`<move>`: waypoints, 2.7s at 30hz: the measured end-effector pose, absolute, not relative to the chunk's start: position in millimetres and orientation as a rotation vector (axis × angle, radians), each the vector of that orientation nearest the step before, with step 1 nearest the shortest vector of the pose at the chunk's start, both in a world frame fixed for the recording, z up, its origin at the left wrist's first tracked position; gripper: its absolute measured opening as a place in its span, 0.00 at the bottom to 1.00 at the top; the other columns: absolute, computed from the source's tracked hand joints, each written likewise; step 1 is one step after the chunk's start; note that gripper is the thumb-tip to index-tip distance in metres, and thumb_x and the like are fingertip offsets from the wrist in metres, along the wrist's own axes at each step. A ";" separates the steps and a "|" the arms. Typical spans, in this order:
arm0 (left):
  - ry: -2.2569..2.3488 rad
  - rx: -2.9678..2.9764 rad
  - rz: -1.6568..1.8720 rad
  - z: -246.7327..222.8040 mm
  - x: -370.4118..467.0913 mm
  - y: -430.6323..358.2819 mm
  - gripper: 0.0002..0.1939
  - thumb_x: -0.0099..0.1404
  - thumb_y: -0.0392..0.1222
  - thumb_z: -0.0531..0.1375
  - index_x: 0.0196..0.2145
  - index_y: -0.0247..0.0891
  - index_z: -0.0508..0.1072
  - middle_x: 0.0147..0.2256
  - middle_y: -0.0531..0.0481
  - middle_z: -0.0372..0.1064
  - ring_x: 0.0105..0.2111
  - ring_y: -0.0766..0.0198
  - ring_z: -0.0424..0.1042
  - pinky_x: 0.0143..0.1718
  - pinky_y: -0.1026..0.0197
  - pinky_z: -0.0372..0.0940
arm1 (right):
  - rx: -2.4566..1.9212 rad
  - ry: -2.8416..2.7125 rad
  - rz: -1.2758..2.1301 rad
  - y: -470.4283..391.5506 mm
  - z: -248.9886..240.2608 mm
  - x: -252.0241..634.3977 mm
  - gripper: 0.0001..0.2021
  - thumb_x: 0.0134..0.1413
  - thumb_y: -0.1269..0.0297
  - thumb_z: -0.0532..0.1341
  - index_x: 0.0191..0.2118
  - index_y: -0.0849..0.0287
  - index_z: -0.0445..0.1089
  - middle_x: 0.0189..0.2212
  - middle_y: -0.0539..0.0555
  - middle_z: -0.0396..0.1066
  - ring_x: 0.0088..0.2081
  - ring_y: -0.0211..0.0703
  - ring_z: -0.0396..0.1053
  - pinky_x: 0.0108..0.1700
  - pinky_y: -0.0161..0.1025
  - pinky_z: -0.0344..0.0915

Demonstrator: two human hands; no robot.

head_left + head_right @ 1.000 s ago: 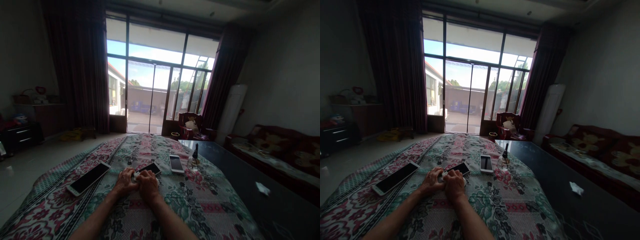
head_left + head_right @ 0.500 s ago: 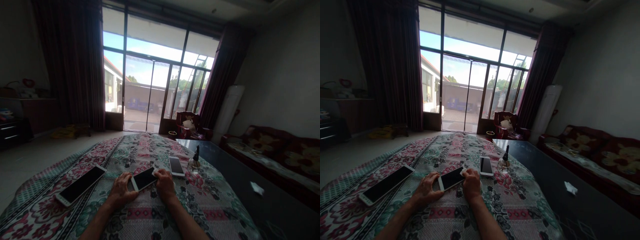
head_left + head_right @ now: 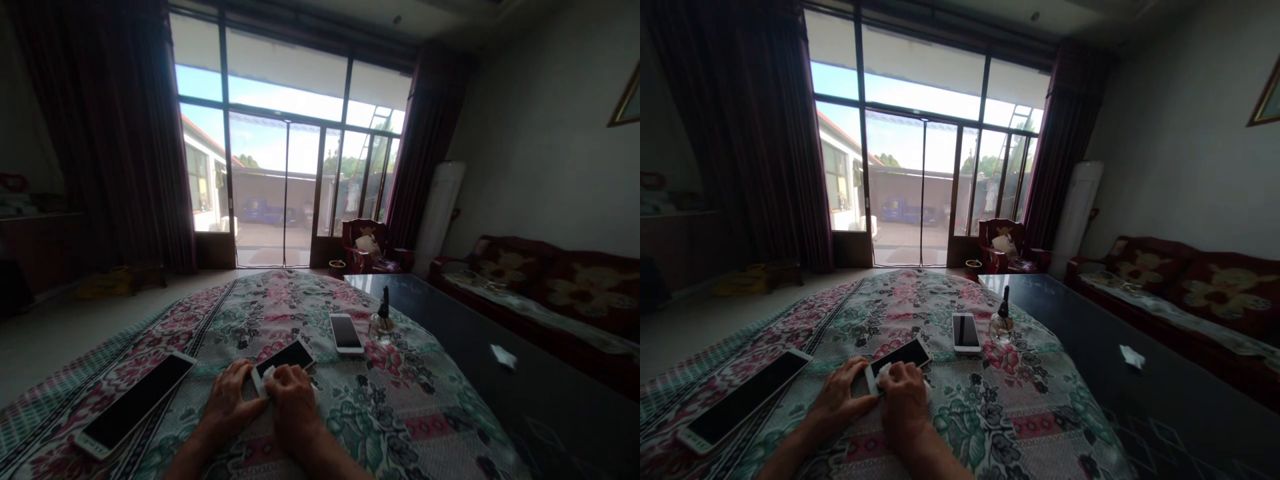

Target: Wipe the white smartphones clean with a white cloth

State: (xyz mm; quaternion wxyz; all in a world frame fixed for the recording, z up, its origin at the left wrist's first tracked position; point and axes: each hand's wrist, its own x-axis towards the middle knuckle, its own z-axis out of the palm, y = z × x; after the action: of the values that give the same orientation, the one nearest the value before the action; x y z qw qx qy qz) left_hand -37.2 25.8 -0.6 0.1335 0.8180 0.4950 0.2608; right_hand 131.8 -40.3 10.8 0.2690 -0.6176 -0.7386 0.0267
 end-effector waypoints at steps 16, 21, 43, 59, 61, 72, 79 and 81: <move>1.462 2.321 0.712 9.4 -36.3 23.4 0.26 0.46 0.46 0.62 0.45 0.37 0.72 0.54 0.40 0.67 0.56 0.46 0.63 0.57 0.50 0.56 | -1.938 -1.694 0.015 -3.8 16.9 172.4 0.19 0.56 0.74 0.50 0.48 0.52 0.71 0.49 0.56 0.68 0.49 0.49 0.61 0.51 0.41 0.56; 1.434 2.305 0.687 11.8 -36.7 24.6 0.26 0.46 0.46 0.63 0.45 0.38 0.72 0.54 0.40 0.67 0.56 0.45 0.63 0.57 0.49 0.56 | -1.914 -1.754 0.045 8.4 23.0 164.8 0.16 0.56 0.73 0.52 0.45 0.53 0.73 0.48 0.55 0.69 0.49 0.49 0.61 0.50 0.43 0.55; 1.455 2.285 0.736 12.9 -35.2 20.6 0.25 0.46 0.44 0.63 0.44 0.36 0.72 0.54 0.41 0.66 0.55 0.47 0.63 0.57 0.50 0.55 | -1.922 -1.627 0.033 12.3 19.2 166.1 0.18 0.58 0.72 0.50 0.45 0.50 0.73 0.48 0.53 0.69 0.47 0.48 0.62 0.48 0.41 0.54; 1.452 2.284 0.776 4.5 -35.3 25.2 0.24 0.44 0.44 0.65 0.42 0.36 0.73 0.52 0.40 0.67 0.54 0.47 0.65 0.56 0.49 0.57 | -1.753 -1.888 0.061 0.0 15.5 127.3 0.13 0.58 0.67 0.55 0.43 0.47 0.74 0.45 0.50 0.70 0.47 0.46 0.61 0.47 0.41 0.54; 1.472 2.280 0.765 8.0 -34.1 22.8 0.25 0.43 0.44 0.66 0.42 0.36 0.73 0.53 0.40 0.67 0.54 0.47 0.65 0.55 0.49 0.57 | -1.852 -1.761 0.027 4.0 18.7 145.6 0.16 0.57 0.71 0.52 0.44 0.49 0.74 0.46 0.52 0.70 0.47 0.46 0.61 0.48 0.40 0.53; 1.465 2.279 0.720 5.1 -37.0 25.4 0.32 0.48 0.47 0.63 0.51 0.33 0.69 0.57 0.38 0.63 0.59 0.47 0.60 0.59 0.49 0.53 | -1.891 -1.700 -0.028 4.8 19.8 158.2 0.18 0.57 0.73 0.50 0.45 0.51 0.73 0.47 0.52 0.69 0.47 0.47 0.61 0.48 0.40 0.52; 1.433 2.268 0.663 10.0 -37.3 25.5 0.32 0.48 0.46 0.62 0.52 0.33 0.69 0.59 0.37 0.61 0.60 0.46 0.58 0.60 0.47 0.52 | -1.715 -1.944 0.045 -22.1 19.5 140.5 0.16 0.57 0.70 0.54 0.46 0.47 0.72 0.47 0.50 0.69 0.48 0.46 0.60 0.50 0.40 0.52; 1.403 2.275 0.675 7.0 -39.3 27.3 0.33 0.49 0.46 0.62 0.53 0.33 0.69 0.59 0.37 0.60 0.61 0.47 0.57 0.60 0.47 0.52 | -1.656 -2.017 0.058 -34.6 19.3 139.3 0.15 0.58 0.68 0.54 0.47 0.45 0.72 0.47 0.49 0.69 0.48 0.46 0.61 0.50 0.40 0.53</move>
State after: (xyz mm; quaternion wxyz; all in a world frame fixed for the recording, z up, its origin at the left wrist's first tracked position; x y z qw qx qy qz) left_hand -39.3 27.3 7.0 0.1911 0.8100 0.4995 0.2404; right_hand 139.3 -34.6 19.3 0.2624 -0.6122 -0.7456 0.0215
